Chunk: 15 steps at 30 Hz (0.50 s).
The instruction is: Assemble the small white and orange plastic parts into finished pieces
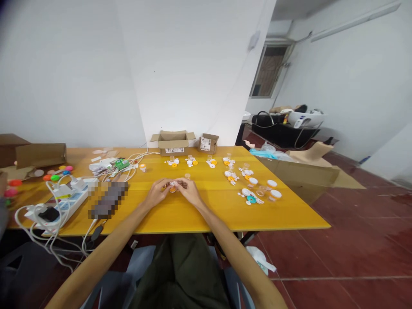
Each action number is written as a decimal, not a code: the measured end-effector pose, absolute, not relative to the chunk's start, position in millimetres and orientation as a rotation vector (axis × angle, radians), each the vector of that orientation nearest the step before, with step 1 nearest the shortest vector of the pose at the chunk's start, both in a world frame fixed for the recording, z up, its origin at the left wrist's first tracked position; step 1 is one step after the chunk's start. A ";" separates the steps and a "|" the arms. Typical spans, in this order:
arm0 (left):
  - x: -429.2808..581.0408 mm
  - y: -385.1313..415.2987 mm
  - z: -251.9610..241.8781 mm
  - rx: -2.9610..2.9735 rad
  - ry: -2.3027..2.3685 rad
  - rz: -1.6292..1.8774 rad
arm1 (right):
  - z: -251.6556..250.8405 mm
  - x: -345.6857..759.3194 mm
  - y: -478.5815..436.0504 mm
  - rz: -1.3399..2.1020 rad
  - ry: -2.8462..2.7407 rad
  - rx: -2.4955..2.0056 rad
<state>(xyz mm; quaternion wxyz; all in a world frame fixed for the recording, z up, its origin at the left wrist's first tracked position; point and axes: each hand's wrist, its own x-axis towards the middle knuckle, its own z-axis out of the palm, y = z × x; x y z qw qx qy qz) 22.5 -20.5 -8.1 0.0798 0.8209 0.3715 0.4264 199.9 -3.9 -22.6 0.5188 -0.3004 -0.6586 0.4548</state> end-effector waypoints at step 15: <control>19.7 -17.8 -12.9 2.475 1.139 1.322 | -27.4 198.9 -1.8 1.093 -1.528 -0.738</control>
